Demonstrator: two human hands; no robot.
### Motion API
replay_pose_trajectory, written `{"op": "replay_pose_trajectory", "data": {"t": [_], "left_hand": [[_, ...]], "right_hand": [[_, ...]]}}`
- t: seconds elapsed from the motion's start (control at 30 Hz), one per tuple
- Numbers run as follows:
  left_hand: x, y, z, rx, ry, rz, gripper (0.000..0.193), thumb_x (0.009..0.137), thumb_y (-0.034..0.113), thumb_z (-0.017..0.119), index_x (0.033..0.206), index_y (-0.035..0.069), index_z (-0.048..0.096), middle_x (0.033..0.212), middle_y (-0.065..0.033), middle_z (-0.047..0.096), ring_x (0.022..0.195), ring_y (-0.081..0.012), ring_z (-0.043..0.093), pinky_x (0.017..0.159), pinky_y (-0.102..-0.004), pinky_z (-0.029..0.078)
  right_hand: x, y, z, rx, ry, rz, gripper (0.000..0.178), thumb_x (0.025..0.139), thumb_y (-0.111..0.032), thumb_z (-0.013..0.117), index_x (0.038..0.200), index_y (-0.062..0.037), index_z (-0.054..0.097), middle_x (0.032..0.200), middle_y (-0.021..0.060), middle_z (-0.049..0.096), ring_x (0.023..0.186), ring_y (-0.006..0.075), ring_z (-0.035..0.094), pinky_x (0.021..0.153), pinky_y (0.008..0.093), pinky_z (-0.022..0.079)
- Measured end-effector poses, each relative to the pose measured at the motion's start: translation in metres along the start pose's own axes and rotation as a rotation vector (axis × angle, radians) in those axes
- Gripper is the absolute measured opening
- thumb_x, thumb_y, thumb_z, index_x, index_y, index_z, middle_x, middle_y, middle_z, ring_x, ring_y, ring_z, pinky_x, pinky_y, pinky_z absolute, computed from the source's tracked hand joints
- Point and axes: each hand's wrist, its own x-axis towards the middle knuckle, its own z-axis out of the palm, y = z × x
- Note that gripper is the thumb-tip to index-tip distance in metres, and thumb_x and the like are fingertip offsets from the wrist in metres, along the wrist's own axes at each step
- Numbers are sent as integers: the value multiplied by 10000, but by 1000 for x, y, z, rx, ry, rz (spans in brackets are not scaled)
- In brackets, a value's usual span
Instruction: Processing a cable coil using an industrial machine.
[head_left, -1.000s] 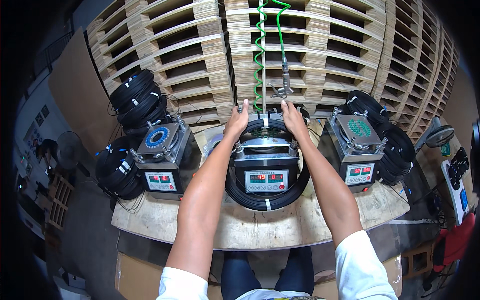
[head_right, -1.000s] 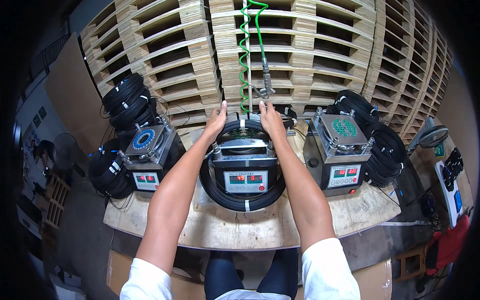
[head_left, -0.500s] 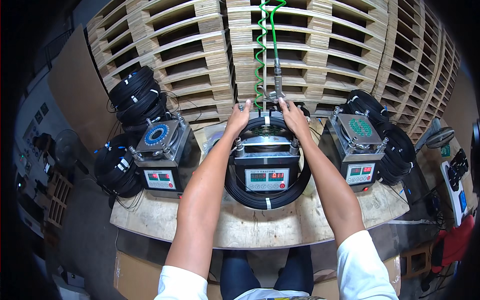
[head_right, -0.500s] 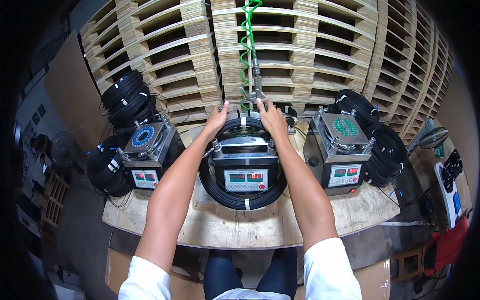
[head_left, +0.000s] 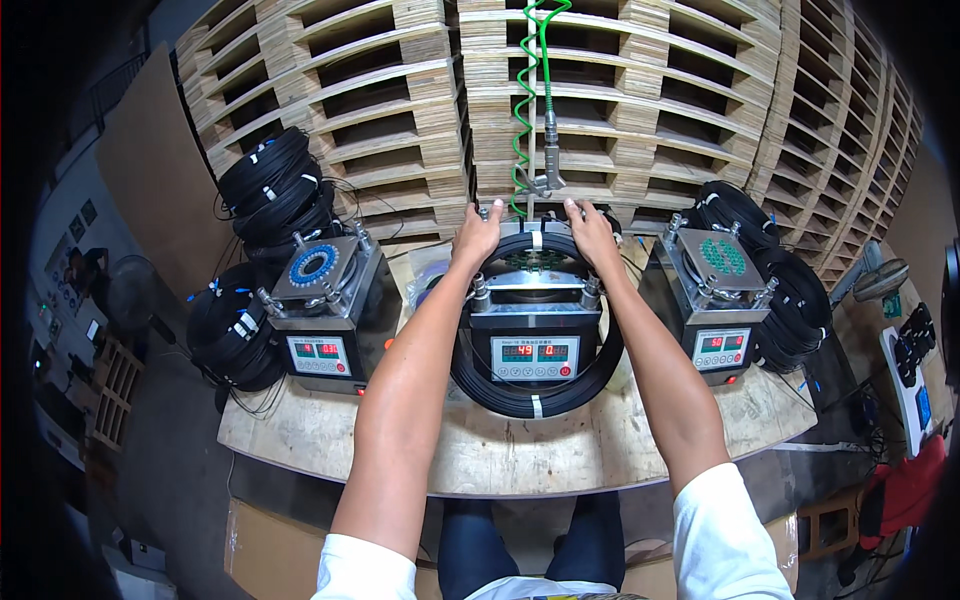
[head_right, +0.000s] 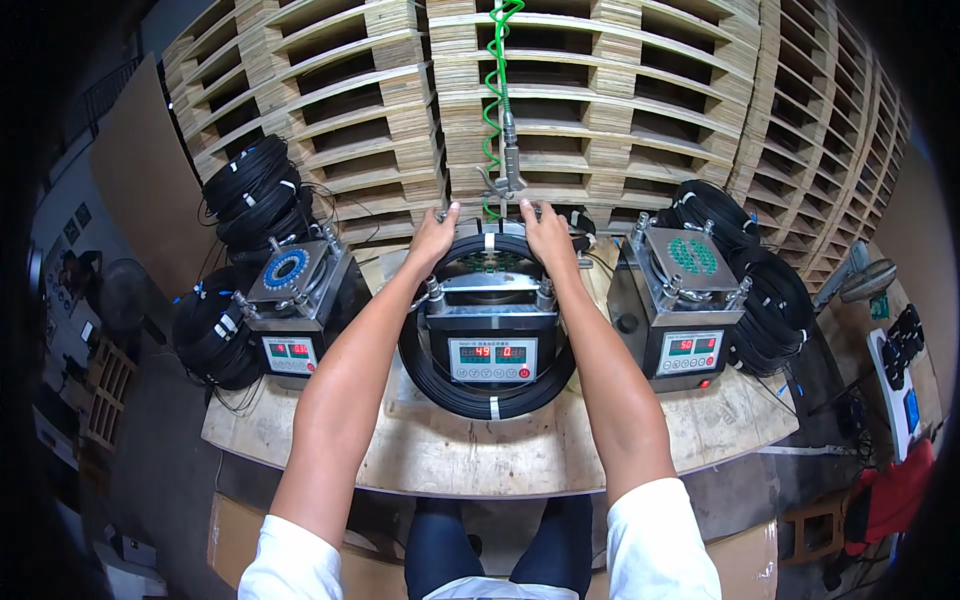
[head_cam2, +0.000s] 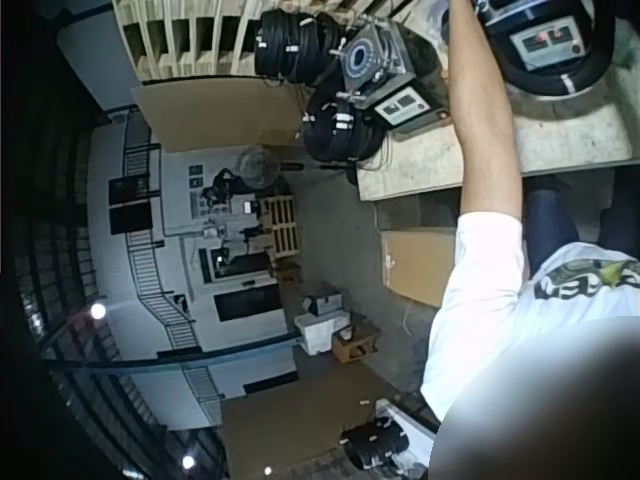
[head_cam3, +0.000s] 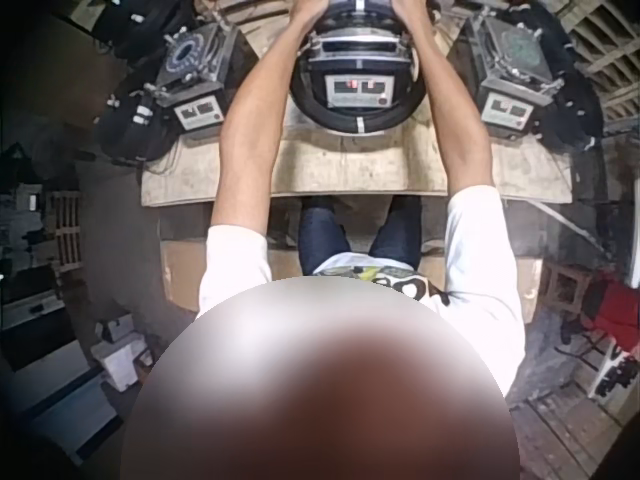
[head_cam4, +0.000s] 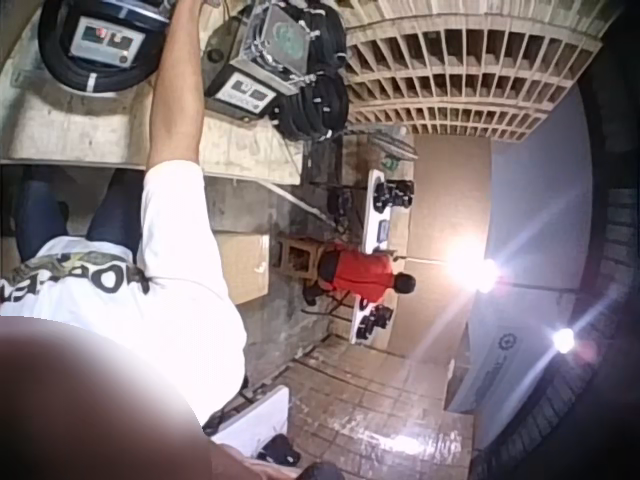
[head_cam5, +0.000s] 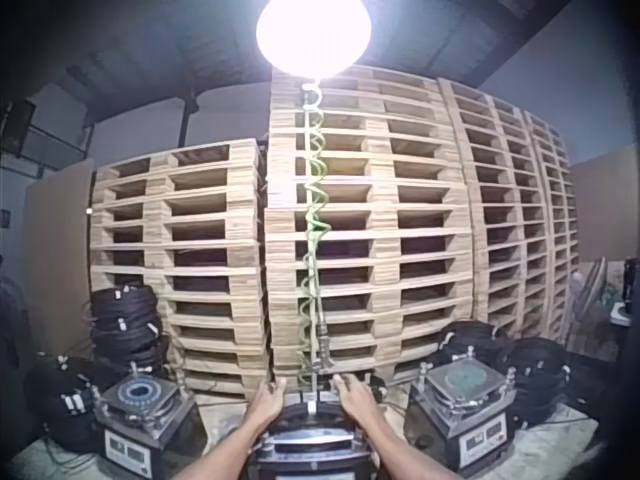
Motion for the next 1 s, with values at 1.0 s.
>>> {"op": "replay_pose_trajectory", "data": {"t": [1.0], "left_hand": [[14, -16, 5, -98, 1, -6, 873, 921, 657, 496, 1374, -89, 464, 1361, -306, 534, 1320, -379, 493, 1086, -412, 373]], "right_hand": [[-8, -15, -3, -89, -84, 201, 751, 955, -700, 291, 1406, -136, 498, 1297, 301, 575, 1243, 473, 520, 1046, 525, 403]]}}
